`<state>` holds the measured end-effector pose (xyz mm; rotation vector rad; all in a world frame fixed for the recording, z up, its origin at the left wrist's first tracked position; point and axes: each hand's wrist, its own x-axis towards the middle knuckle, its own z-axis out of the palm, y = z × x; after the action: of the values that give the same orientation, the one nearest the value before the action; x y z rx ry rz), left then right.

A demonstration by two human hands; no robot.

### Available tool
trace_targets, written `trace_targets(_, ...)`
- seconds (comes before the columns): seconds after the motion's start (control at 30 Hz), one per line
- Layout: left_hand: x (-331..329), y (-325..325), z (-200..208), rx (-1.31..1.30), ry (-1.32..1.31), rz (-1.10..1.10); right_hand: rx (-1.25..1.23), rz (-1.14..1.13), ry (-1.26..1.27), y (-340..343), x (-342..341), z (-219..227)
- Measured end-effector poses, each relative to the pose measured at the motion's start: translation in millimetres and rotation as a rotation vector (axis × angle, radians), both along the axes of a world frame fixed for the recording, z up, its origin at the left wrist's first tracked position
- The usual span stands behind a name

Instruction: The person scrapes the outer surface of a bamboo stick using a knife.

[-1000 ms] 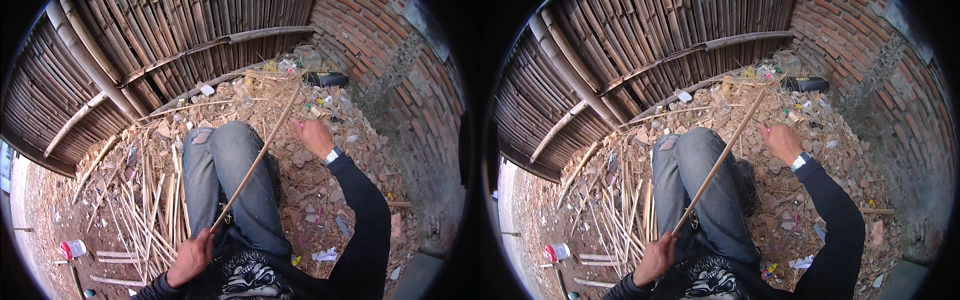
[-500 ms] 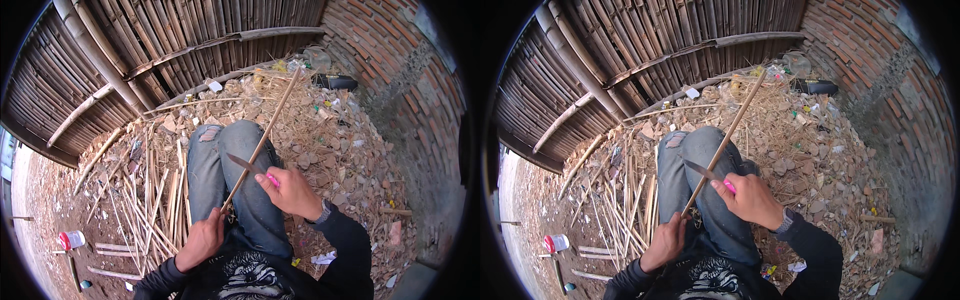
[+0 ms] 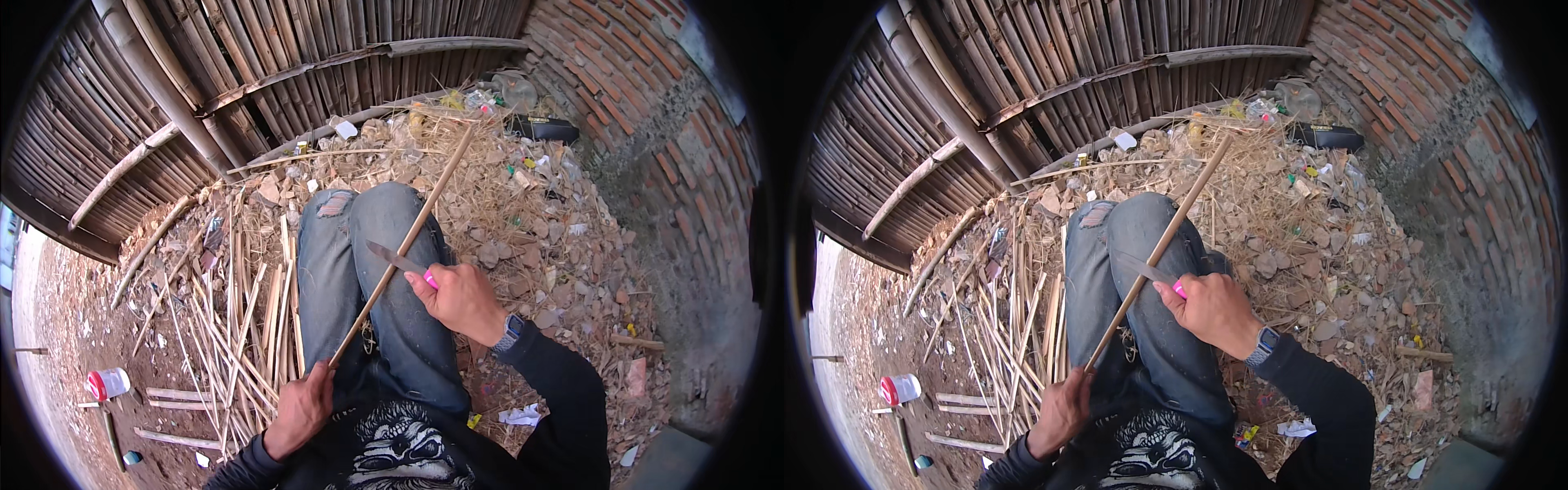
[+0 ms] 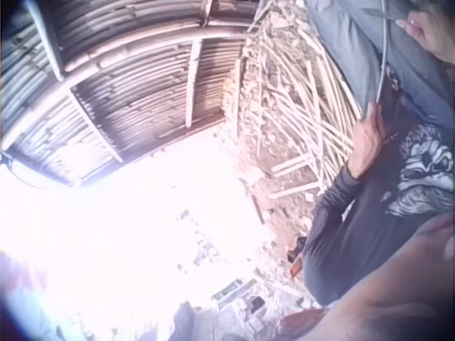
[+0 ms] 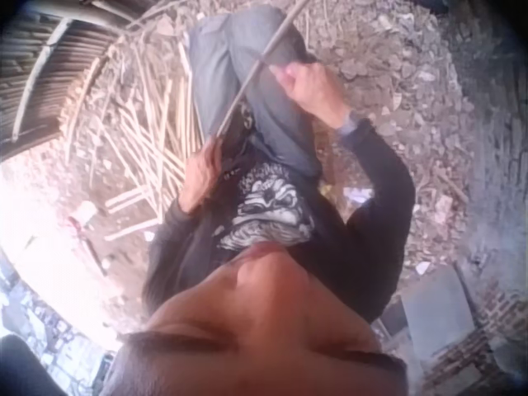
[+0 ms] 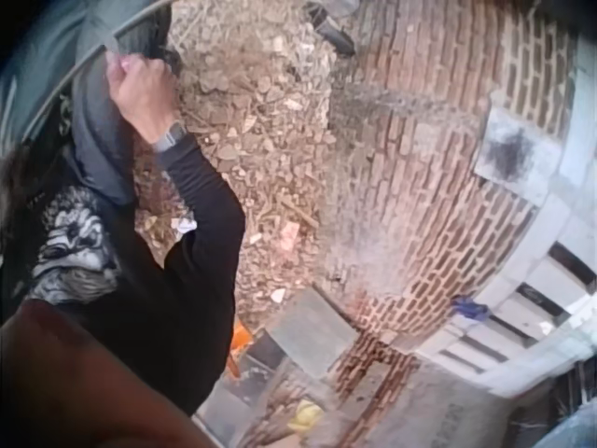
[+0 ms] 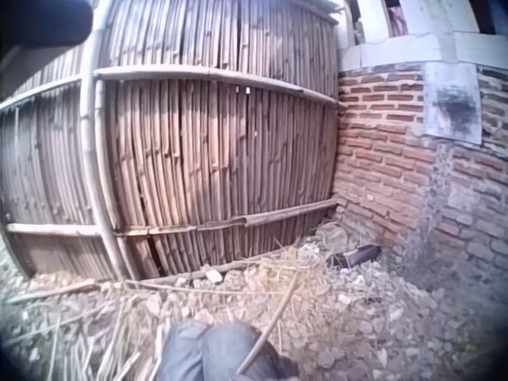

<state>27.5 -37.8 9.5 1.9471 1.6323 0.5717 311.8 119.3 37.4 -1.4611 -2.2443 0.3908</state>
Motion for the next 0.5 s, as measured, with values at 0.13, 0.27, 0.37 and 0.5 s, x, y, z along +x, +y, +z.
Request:
trace_targets(0.13, -34, -39, -10, -0.026, 0.112, 0.007, 0.01, -0.209, 0.022, 46, 31, 10)
trace_targets(0.27, -58, -60, -18, -0.041, 0.151, -0.016, 0.122, -0.414, -0.036, 107, 119, 4)
trace_targets(0.37, -61, -57, -17, -0.086, 0.141, 0.007, 0.177, -0.507, 0.149, 114, 133, 15)
trace_targets(0.5, -52, -43, -18, -0.078, 0.186, -0.001, -0.001, -0.258, 0.248, 71, 74, 37)
